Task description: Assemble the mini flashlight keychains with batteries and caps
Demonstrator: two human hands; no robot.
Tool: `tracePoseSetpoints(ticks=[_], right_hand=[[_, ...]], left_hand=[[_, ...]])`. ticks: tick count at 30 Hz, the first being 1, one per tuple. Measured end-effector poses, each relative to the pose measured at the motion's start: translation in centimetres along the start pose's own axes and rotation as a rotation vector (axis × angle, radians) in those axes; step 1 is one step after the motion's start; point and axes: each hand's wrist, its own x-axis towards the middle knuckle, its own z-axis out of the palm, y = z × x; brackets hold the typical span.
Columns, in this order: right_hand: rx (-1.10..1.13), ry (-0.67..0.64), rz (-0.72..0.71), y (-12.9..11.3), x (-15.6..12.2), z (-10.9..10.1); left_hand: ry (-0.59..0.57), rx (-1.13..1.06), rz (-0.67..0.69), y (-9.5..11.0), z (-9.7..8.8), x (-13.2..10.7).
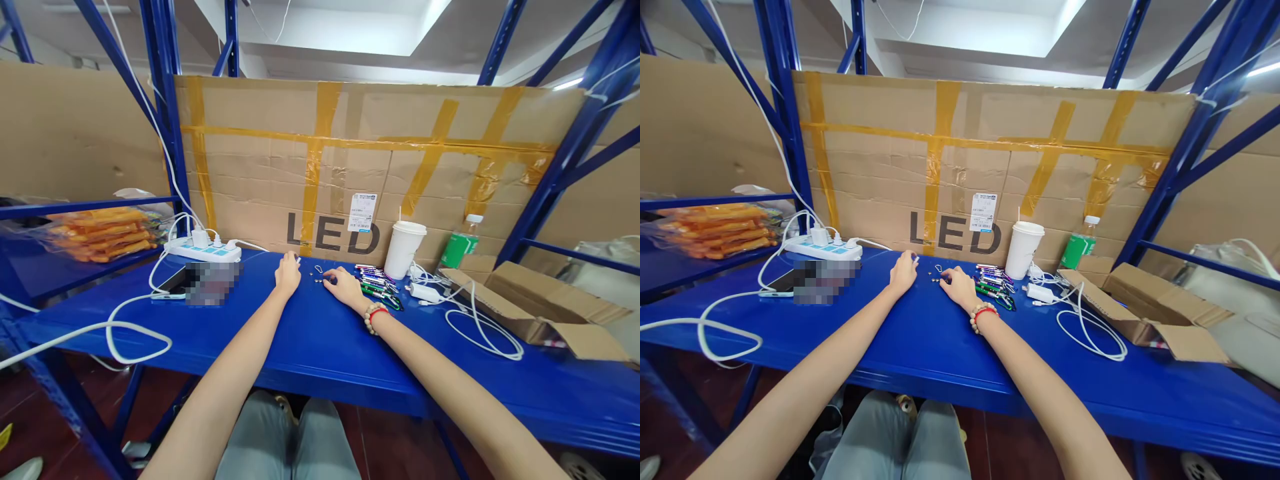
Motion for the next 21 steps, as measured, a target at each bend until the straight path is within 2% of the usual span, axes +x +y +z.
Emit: tracePoseSetpoints(ticks=[3,7,14,21], right_hand=[[0.026,-0.003,-0.038,0.3,-0.1,0.0],[0.036,-0.023,-0.091,0.3,-0.6,-0.3],[0.044,-0.003,-0.103,-0.6,-1.3,-1.2],[0.088,0.041,-0.023,-0.6,-1.1,-0.8]], left_hand=[[0.021,-0.008,-0.073,-0.1,0.0,0.2],[0.008,-0.03,-0.042,0.4,-0.1,-0.1],[-0.046,-0.09,0.154,1.9,-0.5,-0.9],[-0.092,-0.123,0.368,2.3,-0.5,-0.9]])
